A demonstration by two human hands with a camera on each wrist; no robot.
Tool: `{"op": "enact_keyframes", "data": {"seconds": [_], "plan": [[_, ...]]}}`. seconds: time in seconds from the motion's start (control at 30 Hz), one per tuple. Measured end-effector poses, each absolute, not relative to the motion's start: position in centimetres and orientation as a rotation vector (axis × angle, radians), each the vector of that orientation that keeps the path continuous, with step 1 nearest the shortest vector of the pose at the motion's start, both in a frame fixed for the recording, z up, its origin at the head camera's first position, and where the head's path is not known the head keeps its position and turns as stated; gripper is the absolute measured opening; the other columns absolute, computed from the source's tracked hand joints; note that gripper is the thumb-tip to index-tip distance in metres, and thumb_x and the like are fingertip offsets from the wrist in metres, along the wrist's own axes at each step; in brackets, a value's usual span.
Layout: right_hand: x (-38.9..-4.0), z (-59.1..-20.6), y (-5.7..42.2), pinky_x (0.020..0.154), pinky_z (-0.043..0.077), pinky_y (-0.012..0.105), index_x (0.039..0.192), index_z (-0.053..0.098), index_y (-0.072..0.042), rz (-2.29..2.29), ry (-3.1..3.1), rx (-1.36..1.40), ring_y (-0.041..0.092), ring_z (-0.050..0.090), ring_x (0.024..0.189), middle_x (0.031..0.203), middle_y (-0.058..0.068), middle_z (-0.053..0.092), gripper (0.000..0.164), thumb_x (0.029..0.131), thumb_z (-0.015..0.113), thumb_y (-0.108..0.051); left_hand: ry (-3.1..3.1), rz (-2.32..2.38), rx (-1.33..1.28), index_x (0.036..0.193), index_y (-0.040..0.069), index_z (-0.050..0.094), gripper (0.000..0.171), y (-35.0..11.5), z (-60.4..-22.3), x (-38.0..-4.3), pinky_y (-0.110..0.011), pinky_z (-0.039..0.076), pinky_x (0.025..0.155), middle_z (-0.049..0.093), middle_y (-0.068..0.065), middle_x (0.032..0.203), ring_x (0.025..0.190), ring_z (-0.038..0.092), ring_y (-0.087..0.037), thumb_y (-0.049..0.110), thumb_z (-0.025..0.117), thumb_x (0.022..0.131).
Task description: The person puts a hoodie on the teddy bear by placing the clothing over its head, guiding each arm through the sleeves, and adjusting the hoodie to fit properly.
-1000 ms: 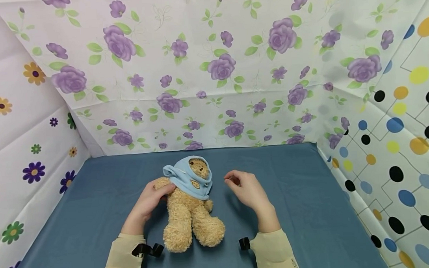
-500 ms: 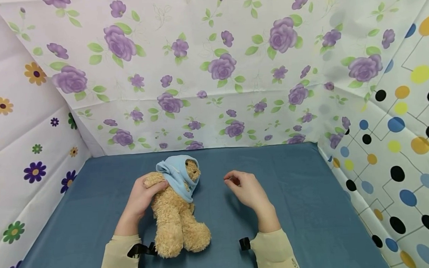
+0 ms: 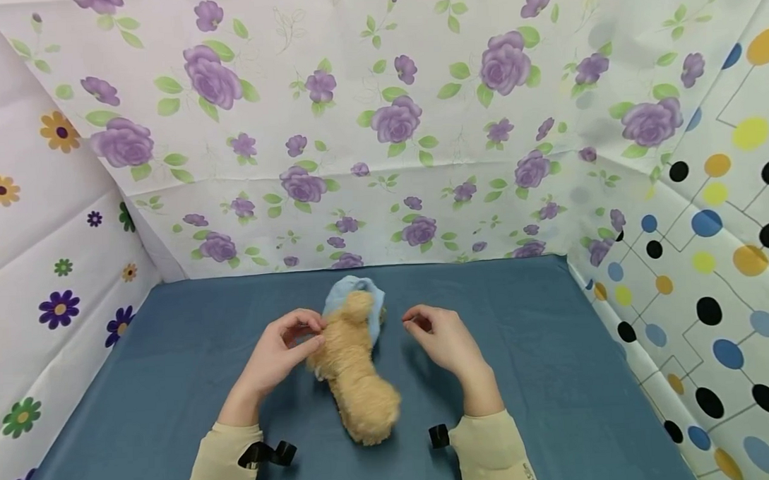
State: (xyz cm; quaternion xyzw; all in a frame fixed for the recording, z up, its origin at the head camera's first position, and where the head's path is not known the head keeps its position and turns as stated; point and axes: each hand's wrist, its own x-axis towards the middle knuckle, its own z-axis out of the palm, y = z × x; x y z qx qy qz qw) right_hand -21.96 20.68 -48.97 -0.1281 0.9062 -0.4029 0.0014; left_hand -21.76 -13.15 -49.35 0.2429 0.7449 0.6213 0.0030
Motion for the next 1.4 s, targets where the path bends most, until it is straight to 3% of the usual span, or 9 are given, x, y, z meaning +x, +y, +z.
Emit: {"op": "enact_keyframes", "data": {"seconds": [0.13,0.27,0.43,0.5,0.6,0.8,0.97,1.17,1.4], "plan": [[-21.8,-48.6,21.6,0.082,0.057,0.044,0.132,0.072,-0.016,-1.3,2.862,-0.333,0.017,0.069,0.097,0.114,0.002,0.074,0.028,0.11,0.065,-0.031,2.209,2.03,0.84,0.119,-0.005,0.065,0.02,-12.9,-49.5,-21.7,-0.044,0.048,0.112,0.064,-0.014,0.136,0.132,0.058,-0.043,0.005,0.072,0.103],[-21.8,-48.1,22.7,0.09,0.057,0.052,0.155,0.053,-0.013,-1.305,2.837,-0.253,0.03,0.068,0.114,0.131,0.01,0.068,0.058,0.107,0.068,-0.042,2.29,1.996,0.764,0.121,-0.005,0.067,0.024,-12.5,-49.8,-21.8,-0.047,0.054,0.101,0.068,-0.011,0.127,0.12,0.062,-0.045,0.012,0.073,0.104],[-21.6,-47.7,23.2,0.104,0.046,0.07,0.172,0.023,-0.023,-1.223,2.835,-0.313,0.049,0.043,0.144,0.165,0.024,0.033,0.092,0.101,0.077,-0.045,2.407,1.9,0.685,0.115,0.008,0.074,0.016,-11.5,-50.2,-21.9,-0.047,0.056,0.088,0.072,-0.005,0.112,0.103,0.067,-0.032,0.019,0.075,0.104],[-21.4,-47.5,23.0,0.108,0.038,0.075,0.171,0.026,-0.024,-1.219,2.886,-0.359,0.051,0.03,0.153,0.171,0.023,0.023,0.086,0.103,0.075,-0.043,2.44,1.872,0.67,0.113,0.013,0.075,0.013,-11.1,-50.3,-21.8,-0.047,0.055,0.085,0.072,-0.003,0.109,0.1,0.067,-0.03,0.022,0.075,0.104],[-21.1,-46.9,22.2,0.113,0.029,0.076,0.162,0.047,-0.02,-1.294,2.981,-0.442,0.048,0.023,0.156,0.169,0.016,0.032,0.064,0.106,0.071,-0.04,2.464,1.857,0.65,0.114,0.014,0.075,0.015,-10.3,-50.5,-21.7,-0.046,0.053,0.085,0.072,-0.002,0.11,0.1,0.066,-0.029,0.024,0.076,0.103],[-20.9,-46.5,20.4,0.107,0.044,0.062,0.137,0.073,-0.018,-1.336,3.013,-0.639,0.033,0.05,0.135,0.132,0.002,0.071,0.041,0.101,0.078,-0.037,2.54,1.758,0.691,0.133,0.017,0.073,0.033,-9.1,-50.8,-21.3,-0.048,0.053,0.087,0.068,0.0,0.127,0.109,0.064,-0.025,0.027,0.078,0.102],[-20.8,-47.1,20.3,0.093,0.054,0.05,0.148,0.067,-0.019,-1.221,2.904,-0.558,0.023,0.062,0.116,0.125,-0.001,0.072,0.054,0.097,0.082,-0.031,2.539,1.731,0.762,0.137,0.018,0.073,0.036,-9.0,-51.0,-21.2,-0.053,0.053,0.087,0.066,-0.002,0.135,0.107,0.063,-0.026,0.027,0.077,0.102],[-20.7,-47.7,21.1,0.085,0.052,0.046,0.158,0.055,-0.02,-1.134,2.766,-0.437,0.021,0.062,0.103,0.121,0.002,0.065,0.067,0.097,0.083,-0.026,2.564,1.743,0.583,0.134,0.014,0.073,0.032,-8.8,-51.2,-21.3,-0.047,0.055,0.089,0.065,-0.005,0.133,0.113,0.063,-0.024,0.026,0.073,0.105],[-21.1,-48.1,21.0,0.093,0.053,0.053,0.159,0.053,-0.02,-1.152,2.728,-0.481,0.031,0.059,0.121,0.138,0.011,0.057,0.066,0.1,0.08,-0.025,2.457,1.775,0.345,0.149,0.018,0.059,0.049,-8.5,-51.4,-21.0,-0.053,0.052,0.099,0.061,-0.01,0.143,0.127,0.06,-0.03,0.034,0.072,0.106]]}}
